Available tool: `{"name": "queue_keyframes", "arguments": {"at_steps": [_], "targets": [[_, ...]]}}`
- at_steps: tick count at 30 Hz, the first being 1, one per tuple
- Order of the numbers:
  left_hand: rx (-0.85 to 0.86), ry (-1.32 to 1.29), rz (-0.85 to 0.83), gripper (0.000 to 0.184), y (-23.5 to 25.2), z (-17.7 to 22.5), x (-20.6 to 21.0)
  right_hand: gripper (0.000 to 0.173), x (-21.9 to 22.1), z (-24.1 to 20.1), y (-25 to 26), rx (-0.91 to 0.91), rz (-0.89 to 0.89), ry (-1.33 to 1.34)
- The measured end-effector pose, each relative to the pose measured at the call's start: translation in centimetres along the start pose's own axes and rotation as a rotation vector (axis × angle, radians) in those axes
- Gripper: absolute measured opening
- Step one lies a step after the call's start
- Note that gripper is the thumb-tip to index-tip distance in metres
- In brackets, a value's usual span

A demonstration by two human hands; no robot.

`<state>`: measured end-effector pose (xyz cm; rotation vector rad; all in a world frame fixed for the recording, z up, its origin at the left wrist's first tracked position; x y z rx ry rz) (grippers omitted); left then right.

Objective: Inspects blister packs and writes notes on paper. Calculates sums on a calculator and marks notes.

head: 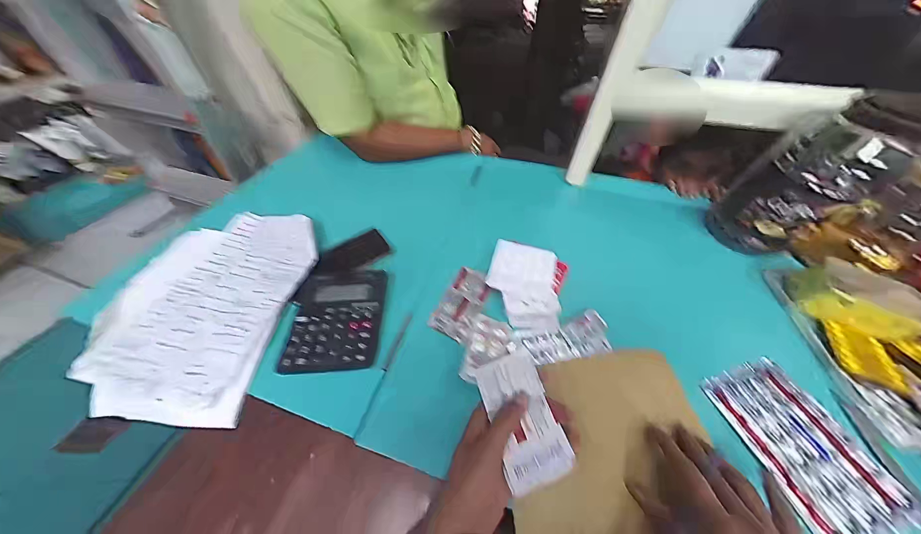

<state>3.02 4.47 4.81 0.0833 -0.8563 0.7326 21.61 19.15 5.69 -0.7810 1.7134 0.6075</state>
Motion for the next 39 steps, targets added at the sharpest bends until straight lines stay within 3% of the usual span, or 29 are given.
{"name": "queue_keyframes", "arguments": {"at_steps": [5, 10, 13, 17, 21, 27, 39], "targets": [[-0.165, -0.246, -0.004, 0.035, 1.8, -2.3, 0.2, 0.066, 1.1, 1.6, -0.1, -0.033, 0.21, -0.015], [-0.151, -0.237, 0.002, 0.033, 2.6, -3.4, -0.4, 0.056, 0.9, 1.9, 0.5, -0.054, 0.379, 0.599], [-0.127, -0.222, -0.03, 0.032, 2.6, -3.7, -0.5, 0.07, 2.5, 0.2, 1.2, 0.006, 0.234, 0.93], [-0.115, -0.243, -0.039, 0.032, 2.5, -3.7, -0.6, 0.03, 3.6, -0.2, 1.3, -0.013, 0.276, 0.753], [-0.127, -0.225, -0.071, 0.031, 2.6, -3.7, -0.7, 0.012, 4.1, 0.7, 0.8, -0.029, 0.302, 0.801], [-0.171, -0.28, -0.08, 0.032, 2.7, -3.4, -0.7, 0.016, 3.8, 0.9, 0.8, 0.016, 0.303, 0.867], [-0.198, -0.299, -0.114, 0.035, 2.7, -3.3, -1.1, 0.007, 4.1, 1.0, 0.6, 0.009, 0.264, 0.844]]}}
Point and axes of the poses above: each hand's wrist, its own y-axis towards the middle knuckle, its own x-axis out of the palm, z = x × y, the point moved 1 cm from there along y, towards the middle knuckle, and after that the axes turned 5 degrees about x, right-handed, at the moved point
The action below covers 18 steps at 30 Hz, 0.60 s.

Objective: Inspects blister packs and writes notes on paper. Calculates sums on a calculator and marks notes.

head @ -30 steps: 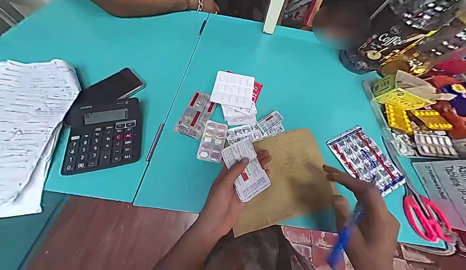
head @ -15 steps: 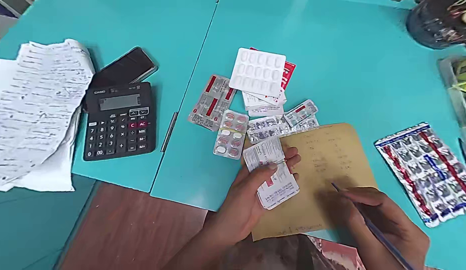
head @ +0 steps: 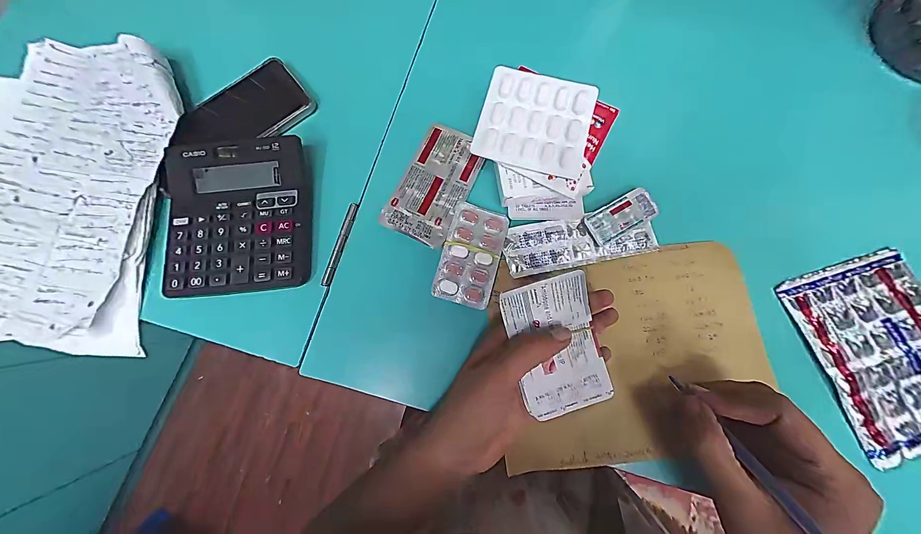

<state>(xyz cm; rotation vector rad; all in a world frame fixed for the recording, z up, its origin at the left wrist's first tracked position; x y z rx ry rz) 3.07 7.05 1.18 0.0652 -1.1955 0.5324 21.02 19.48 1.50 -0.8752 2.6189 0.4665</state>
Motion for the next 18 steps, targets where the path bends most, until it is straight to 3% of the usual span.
{"name": "queue_keyframes", "arguments": {"at_steps": [13, 18], "targets": [[-0.013, 0.067, 0.004, 0.035, -0.24, -0.02, -0.18, 0.009, 0.0, 0.17, -0.01, -0.015, -0.003, 0.008], [0.014, 0.053, 0.013, 0.033, -0.26, -0.3, -0.25, 0.011, 0.3, 0.15, -0.33, -0.012, 0.087, -0.065]]}}
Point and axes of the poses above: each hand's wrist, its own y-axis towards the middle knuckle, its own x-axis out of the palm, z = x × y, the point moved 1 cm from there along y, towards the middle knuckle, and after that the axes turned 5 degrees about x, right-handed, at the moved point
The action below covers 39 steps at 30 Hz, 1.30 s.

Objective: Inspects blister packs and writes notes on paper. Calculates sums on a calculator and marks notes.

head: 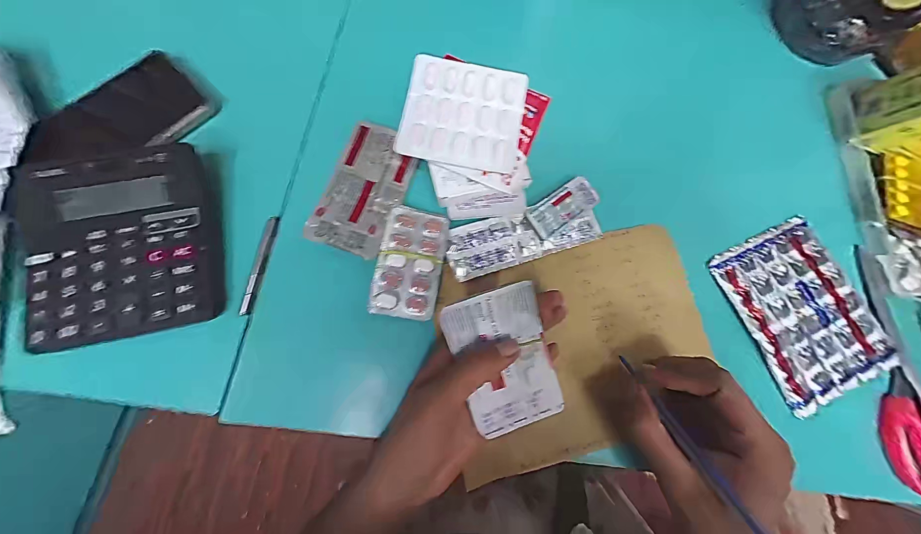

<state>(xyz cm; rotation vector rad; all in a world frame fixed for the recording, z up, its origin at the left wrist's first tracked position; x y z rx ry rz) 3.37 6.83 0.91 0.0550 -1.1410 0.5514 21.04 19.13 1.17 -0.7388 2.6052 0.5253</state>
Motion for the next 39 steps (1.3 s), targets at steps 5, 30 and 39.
{"name": "queue_keyframes", "arguments": {"at_steps": [5, 30, 39], "targets": [[-0.03, -0.07, 0.05, 0.033, -0.26, 0.24, -0.33, 0.005, 0.06, 0.03, -0.11, 0.012, 0.011, -0.028], [-0.02, -0.051, 0.048, 0.035, -0.27, 0.19, -0.32, 0.004, 0.26, -0.04, 0.12, 0.059, -0.009, 0.003], [-0.029, -0.055, 0.062, 0.037, -0.45, 0.15, -0.35, 0.004, 0.03, -0.06, 0.05, 0.058, -0.017, -0.009]]}}
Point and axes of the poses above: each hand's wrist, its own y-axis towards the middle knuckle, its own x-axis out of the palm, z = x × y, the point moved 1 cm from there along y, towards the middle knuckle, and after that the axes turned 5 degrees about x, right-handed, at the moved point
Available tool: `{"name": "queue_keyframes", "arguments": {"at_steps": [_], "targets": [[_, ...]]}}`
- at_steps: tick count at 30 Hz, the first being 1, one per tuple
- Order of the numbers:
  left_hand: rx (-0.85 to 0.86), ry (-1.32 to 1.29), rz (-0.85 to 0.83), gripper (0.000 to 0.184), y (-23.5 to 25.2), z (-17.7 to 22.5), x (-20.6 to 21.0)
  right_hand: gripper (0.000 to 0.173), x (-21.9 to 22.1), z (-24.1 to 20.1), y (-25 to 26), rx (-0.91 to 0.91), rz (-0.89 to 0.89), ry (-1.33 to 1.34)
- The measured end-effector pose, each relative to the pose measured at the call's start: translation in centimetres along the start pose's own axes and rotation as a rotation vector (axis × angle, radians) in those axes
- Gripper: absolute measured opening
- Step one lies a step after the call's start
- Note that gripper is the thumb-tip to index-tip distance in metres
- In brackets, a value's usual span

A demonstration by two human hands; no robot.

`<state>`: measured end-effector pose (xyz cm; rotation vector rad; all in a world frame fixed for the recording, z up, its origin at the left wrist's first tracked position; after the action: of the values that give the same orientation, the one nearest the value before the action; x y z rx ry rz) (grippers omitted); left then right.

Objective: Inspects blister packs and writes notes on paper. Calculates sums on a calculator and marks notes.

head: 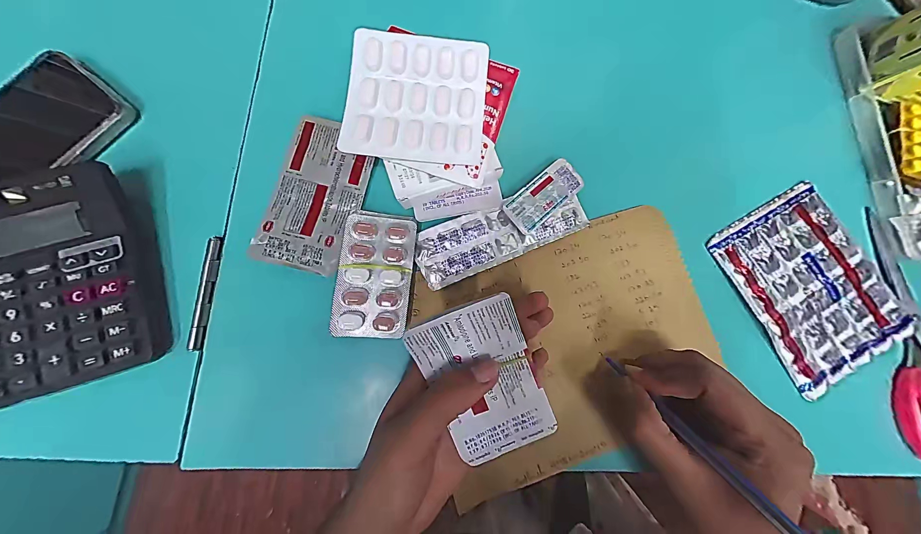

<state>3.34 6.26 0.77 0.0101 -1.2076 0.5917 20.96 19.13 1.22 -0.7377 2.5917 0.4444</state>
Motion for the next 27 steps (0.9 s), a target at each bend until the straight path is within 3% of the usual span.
{"name": "queue_keyframes", "arguments": {"at_steps": [27], "targets": [[0.031, 0.055, 0.002, 0.038, 0.02, -0.08, 0.07, 0.004, -0.03, 0.12, -0.14, -0.024, 0.049, -0.046]]}}
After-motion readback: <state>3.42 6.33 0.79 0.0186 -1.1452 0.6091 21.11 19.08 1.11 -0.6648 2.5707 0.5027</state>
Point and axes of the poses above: each hand's wrist, its own y-axis towards the middle knuckle, its own x-axis out of the palm, z = x × y, the point moved 1 cm from there along y, towards the middle knuckle, and after that the axes turned 5 degrees about x, right-handed, at the moved point
